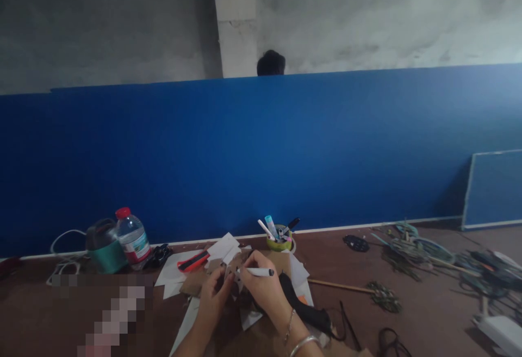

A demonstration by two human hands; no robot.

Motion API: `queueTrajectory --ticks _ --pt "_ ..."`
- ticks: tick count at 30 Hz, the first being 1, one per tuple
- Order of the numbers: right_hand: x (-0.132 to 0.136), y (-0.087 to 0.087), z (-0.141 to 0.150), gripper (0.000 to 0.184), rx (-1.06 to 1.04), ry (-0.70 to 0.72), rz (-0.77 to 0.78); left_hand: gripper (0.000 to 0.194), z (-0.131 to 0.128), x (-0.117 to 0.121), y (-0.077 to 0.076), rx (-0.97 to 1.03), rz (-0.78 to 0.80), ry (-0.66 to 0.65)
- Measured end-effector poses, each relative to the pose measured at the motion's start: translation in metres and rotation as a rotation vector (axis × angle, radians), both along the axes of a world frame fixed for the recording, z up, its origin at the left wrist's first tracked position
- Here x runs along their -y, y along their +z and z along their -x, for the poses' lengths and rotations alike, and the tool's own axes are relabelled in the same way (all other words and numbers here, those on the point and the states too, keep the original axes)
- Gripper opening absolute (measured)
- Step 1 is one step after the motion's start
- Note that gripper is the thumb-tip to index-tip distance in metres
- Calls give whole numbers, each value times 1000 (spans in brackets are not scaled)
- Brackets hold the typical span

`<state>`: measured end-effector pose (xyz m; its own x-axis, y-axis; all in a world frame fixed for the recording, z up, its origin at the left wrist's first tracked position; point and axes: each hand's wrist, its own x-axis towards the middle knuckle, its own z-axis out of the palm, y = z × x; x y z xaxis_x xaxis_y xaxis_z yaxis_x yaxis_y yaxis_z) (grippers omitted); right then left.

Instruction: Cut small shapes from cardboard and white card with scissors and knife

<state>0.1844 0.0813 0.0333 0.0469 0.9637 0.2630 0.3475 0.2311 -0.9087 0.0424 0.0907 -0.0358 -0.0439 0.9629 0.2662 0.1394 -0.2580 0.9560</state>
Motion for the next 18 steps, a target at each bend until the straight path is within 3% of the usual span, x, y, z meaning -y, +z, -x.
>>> queueTrajectory --ticks 12,18 --pt "1 1 0 7 -6 -4 7 41 -1 4 9 16 -11 12" --pt "1 1 0 8 -7 -6 -7 37 -1 4 7 11 2 5"
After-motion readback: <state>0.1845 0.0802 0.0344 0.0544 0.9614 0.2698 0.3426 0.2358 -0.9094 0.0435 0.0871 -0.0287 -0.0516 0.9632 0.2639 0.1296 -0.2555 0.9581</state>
